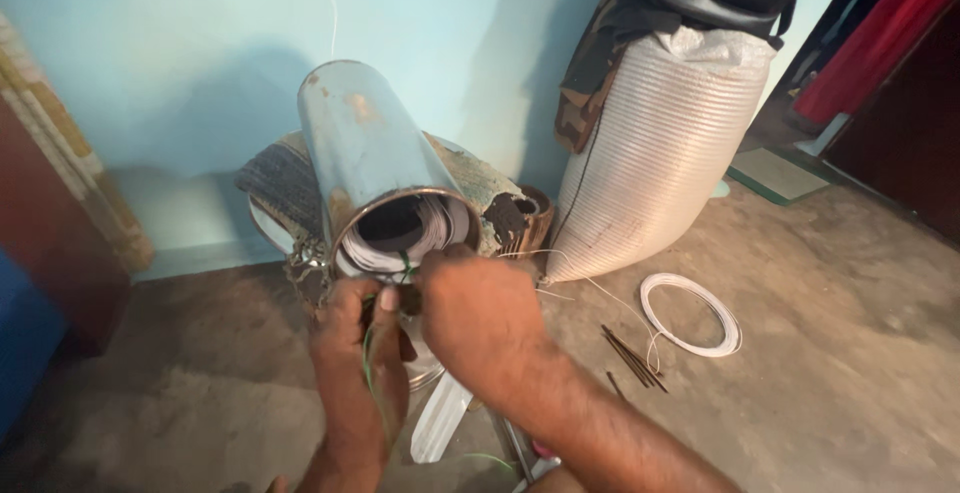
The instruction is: The person sits on the floor and secures wires to a cylindrical metal heater assembly, threading a green wire through the coil element inside the cylinder and twisting it in place. They use scissors to cut wire, tap parts with a small hammer, and pull a white wire through the cylinder opening.
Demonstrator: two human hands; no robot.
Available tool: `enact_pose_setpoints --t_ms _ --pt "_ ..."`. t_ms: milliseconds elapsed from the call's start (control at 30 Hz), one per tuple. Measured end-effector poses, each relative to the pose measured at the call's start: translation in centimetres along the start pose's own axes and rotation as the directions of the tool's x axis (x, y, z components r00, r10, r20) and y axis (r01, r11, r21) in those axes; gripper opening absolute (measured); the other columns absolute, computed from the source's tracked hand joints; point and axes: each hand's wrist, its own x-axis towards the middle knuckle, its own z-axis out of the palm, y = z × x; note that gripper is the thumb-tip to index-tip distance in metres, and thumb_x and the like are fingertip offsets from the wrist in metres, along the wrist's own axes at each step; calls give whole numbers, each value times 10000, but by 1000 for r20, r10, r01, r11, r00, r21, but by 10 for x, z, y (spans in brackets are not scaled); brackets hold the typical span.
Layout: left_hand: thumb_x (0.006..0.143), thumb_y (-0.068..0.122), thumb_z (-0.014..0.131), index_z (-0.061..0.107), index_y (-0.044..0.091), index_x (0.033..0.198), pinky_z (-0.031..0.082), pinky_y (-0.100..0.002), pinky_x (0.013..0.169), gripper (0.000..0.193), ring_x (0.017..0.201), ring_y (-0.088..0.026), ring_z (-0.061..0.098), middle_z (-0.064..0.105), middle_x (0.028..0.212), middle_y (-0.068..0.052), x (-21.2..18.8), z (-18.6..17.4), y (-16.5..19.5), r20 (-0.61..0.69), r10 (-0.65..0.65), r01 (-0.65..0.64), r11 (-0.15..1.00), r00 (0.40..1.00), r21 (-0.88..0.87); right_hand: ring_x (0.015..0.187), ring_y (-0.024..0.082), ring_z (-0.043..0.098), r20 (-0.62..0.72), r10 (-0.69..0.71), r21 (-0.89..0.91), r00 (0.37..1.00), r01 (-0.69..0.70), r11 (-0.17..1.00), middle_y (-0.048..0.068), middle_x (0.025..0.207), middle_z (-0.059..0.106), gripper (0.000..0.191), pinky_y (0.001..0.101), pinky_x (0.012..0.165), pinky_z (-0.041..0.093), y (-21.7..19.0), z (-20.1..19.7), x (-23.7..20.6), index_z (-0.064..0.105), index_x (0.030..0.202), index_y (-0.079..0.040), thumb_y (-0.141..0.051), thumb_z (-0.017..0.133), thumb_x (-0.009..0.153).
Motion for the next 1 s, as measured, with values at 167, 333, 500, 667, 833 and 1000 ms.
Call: enact_pose_setpoints --t_ms 167,333,500,667,833,1000 --pt "1041 115 624 628 17 1004 472 -291 608 105 658 -140 575 651 764 -73 2 -1 -1 -42 230 -222 964 972 144 730 374 707 31 92 8 995 -92 996 166 733 700 256 501 670 556 2 3 8 712 740 -74 -300 700 862" --pt "993 96 653 658 29 977 490 -318 582 68 622 -145 623 686 736 -72 1 2 4 -52 112 -104 985 992 135 696 352 695 -184 -48 30 982 54 998 136 762 695 159 492 601 545 2 8 4 698 733 -78 -214 711 813" --pt "949 25 656 656 20 953 484 -359 590 6 618 -216 641 667 744 -125 3 7 6 -71 190 -172 964 979 201 699 328 694 -252 -228 -61 941 219 974 116 787 677 108 469 581 544 12 20 7 687 763 -93 -179 734 718" --pt "949 3 640 615 18 945 476 -421 622 30 737 -327 655 663 815 -166 0 10 -2 -102 300 -256 916 949 310 691 327 700 -257 -196 -87 946 179 980 126 795 675 136 470 575 545 6 36 10 670 777 -77 -177 741 718" --pt "1009 85 637 609 27 928 488 -408 572 103 636 -240 633 649 719 -114 -10 18 -3 -140 18 9 982 990 189 694 327 696 -268 -226 -66 937 216 974 130 803 671 145 462 565 542 8 24 11 660 797 -65 -176 736 746" --pt "928 142 704 633 51 906 544 -310 566 118 624 -132 636 660 765 -31 -13 23 -4 -168 -545 390 752 821 -532 711 366 678 -273 -212 154 938 260 953 134 830 665 143 470 600 527 11 -3 -10 666 835 -45 -174 726 824"
